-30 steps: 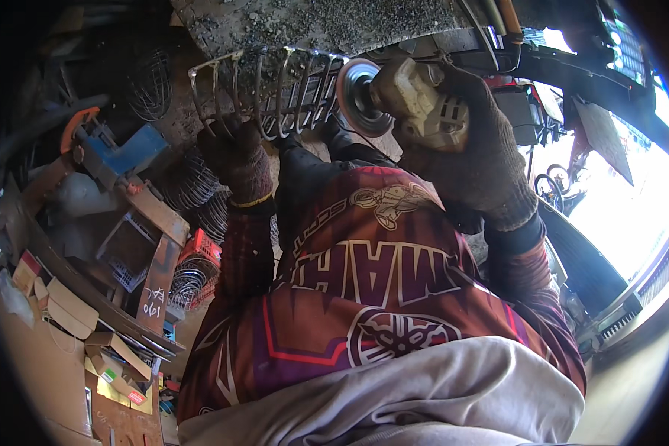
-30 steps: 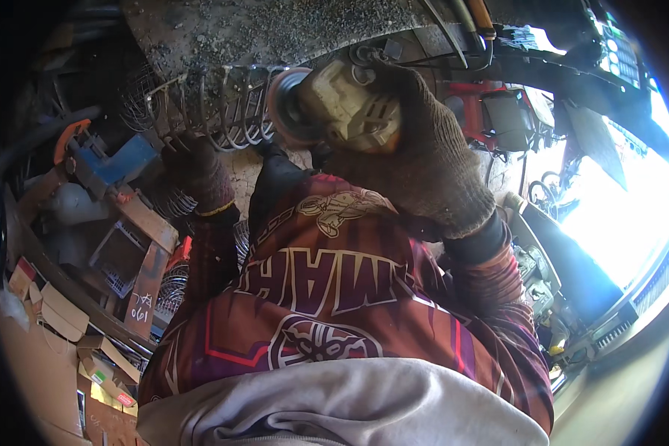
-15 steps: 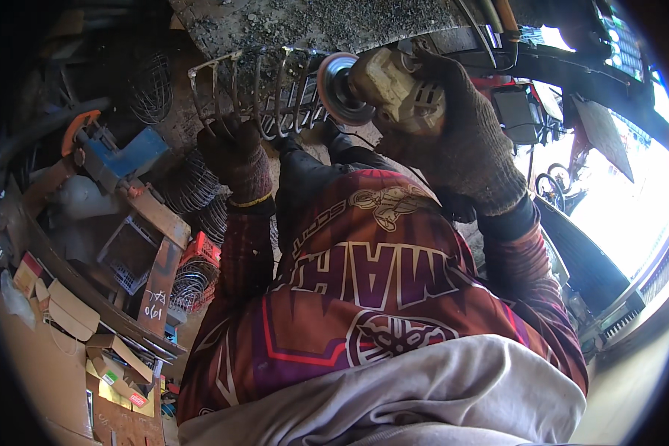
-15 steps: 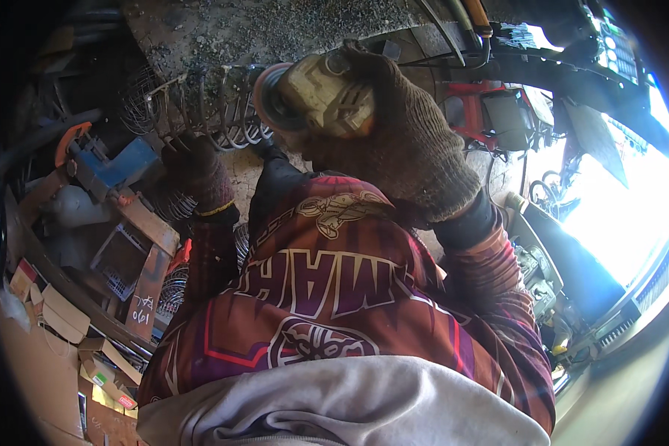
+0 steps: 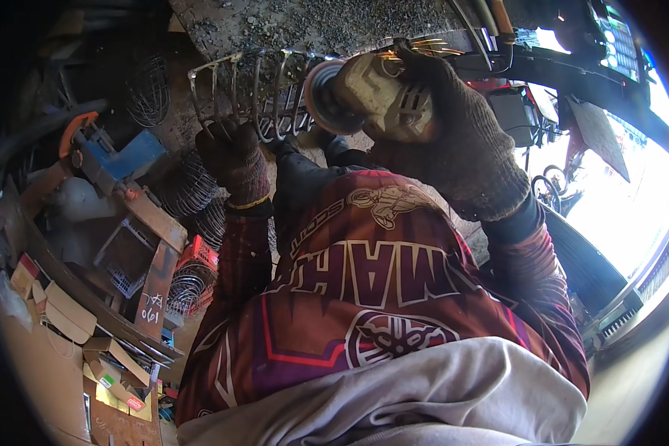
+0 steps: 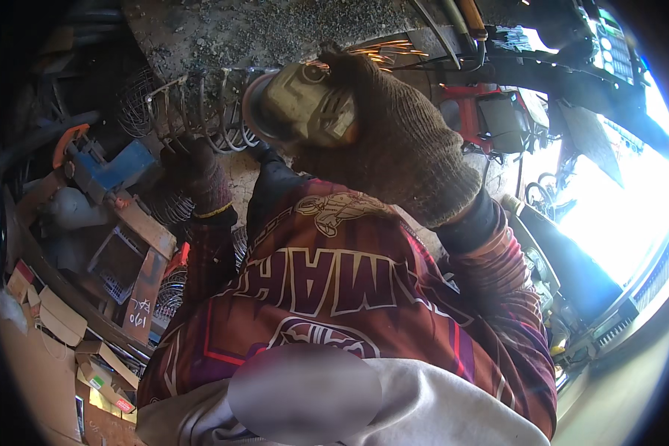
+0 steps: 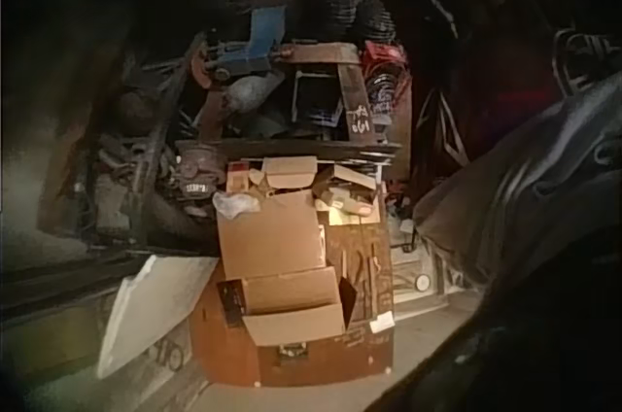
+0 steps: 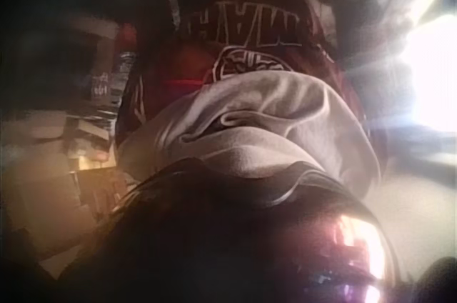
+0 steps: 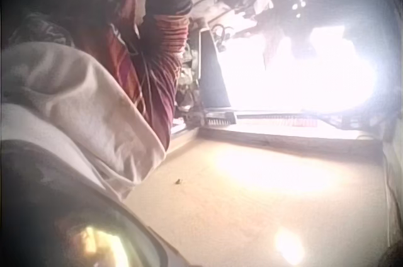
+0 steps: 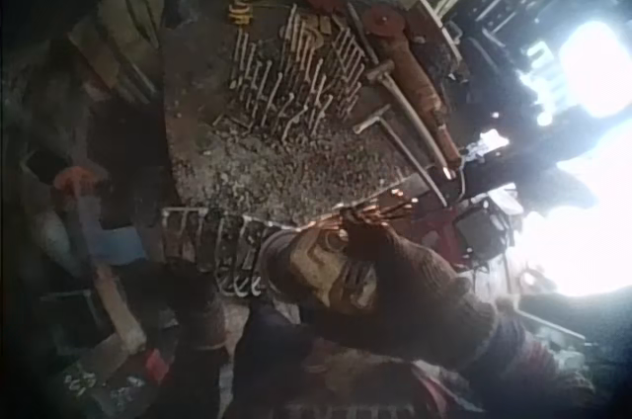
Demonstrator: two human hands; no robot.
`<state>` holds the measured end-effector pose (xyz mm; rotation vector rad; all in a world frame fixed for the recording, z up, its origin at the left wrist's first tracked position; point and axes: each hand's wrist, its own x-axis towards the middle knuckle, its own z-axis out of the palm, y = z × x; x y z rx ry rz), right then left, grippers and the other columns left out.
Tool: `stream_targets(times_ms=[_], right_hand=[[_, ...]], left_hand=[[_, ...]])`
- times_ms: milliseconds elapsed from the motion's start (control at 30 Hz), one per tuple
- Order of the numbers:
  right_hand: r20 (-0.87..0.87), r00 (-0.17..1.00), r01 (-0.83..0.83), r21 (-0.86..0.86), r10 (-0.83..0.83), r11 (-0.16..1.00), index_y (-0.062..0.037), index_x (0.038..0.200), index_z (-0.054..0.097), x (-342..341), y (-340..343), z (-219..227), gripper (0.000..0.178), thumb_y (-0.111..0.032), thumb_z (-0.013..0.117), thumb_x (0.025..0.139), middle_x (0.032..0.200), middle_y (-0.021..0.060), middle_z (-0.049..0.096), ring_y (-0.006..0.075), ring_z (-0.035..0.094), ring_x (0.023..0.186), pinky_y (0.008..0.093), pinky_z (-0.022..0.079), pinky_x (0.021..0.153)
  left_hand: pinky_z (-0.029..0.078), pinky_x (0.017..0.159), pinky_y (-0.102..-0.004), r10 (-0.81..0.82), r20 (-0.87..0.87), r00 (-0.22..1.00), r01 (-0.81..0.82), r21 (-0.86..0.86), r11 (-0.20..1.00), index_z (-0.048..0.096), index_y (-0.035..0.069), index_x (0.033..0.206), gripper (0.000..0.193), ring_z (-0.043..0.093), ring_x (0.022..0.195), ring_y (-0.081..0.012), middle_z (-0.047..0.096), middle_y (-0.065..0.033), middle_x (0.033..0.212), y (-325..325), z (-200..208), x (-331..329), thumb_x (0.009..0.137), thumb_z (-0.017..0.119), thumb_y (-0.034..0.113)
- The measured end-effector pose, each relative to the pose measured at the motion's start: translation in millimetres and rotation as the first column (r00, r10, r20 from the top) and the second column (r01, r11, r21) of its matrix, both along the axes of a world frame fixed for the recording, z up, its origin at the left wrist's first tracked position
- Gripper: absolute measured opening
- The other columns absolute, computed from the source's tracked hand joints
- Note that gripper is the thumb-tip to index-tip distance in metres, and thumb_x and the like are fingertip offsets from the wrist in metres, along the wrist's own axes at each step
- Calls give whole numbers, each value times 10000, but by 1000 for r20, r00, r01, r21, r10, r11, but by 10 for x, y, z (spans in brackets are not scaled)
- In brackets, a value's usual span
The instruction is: The person joins metal rods to a frame using a welding tool and later smooths the edges of a wire cage using an angle grinder.
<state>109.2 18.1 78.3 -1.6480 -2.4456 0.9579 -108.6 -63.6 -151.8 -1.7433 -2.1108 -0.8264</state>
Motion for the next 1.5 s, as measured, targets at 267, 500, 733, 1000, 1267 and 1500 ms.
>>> stream_targets(times_ms=[267, 500, 733, 1000, 1267, 1500], right_hand=[[-120, 991, 57, 9, -55, 998, -30, 1369, 438, 40, -54, -117, 771, -220, 860, 753, 1167, 187, 641, 289, 671, 1071, 388, 564, 897], [-96, 990, 114, 72, -106, 991, -22, 1357, 447, 284, -104, -198, 778, -223, 868, 736, 1125, 188, 647, 297, 691, 1008, 390, 568, 858], [-172, 967, 188, -33, -190, 982, -28, 1388, 427, 216, -135, -176, 868, -257, 900, 698, 1139, 193, 635, 321, 673, 1056, 405, 552, 878], [-48, 996, 82, 95, -77, 992, -36, 1398, 422, 95, -55, -120, 908, -292, 911, 677, 1190, 205, 624, 334, 666, 1086, 407, 552, 894], [-42, 995, 92, 47, -90, 995, -38, 1402, 403, 95, -48, -84, 893, -279, 895, 697, 1197, 227, 617, 343, 660, 1105, 415, 561, 883], [-149, 986, 85, 77, -73, 993, -31, 1350, 432, 116, -61, -183, 809, -246, 885, 715, 1145, 222, 640, 346, 674, 1075, 410, 571, 861]], left_hand=[[359, 524, -379, -83, 560, 824, 94, 10, 996, 367, 110, 783, 242, 404, 598, -192, 366, -32, 683, -76, -200, -39, 858, 595, 76], [370, 523, -381, 5, 299, 954, 24, -92, 995, 413, 140, 728, 273, 465, 629, -229, 405, -52, 687, -59, -17, -42, 761, 668, 50], [398, 536, -409, -48, -92, 995, 56, 89, 994, 469, 206, 757, 261, 520, 676, -279, 462, -55, 730, 31, -99, -45, 733, 691, 71], [423, 538, -440, -30, -90, 995, 36, 60, 998, 494, 204, 798, 196, 553, 699, -329, 517, -116, 774, 11, -99, -49, 819, 680, 145], [418, 532, -436, 23, -150, 988, -24, -1, 1000, 473, 183, 794, 213, 529, 642, -304, 508, -83, 735, 23, -263, -95, 798, 684, 159], [474, 602, -423, -4, -274, 962, -15, -67, 998, 492, 107, 775, 289, 560, 694, -298, 517, -97, 744, 22, -79, -67, 923, 536, 351]])
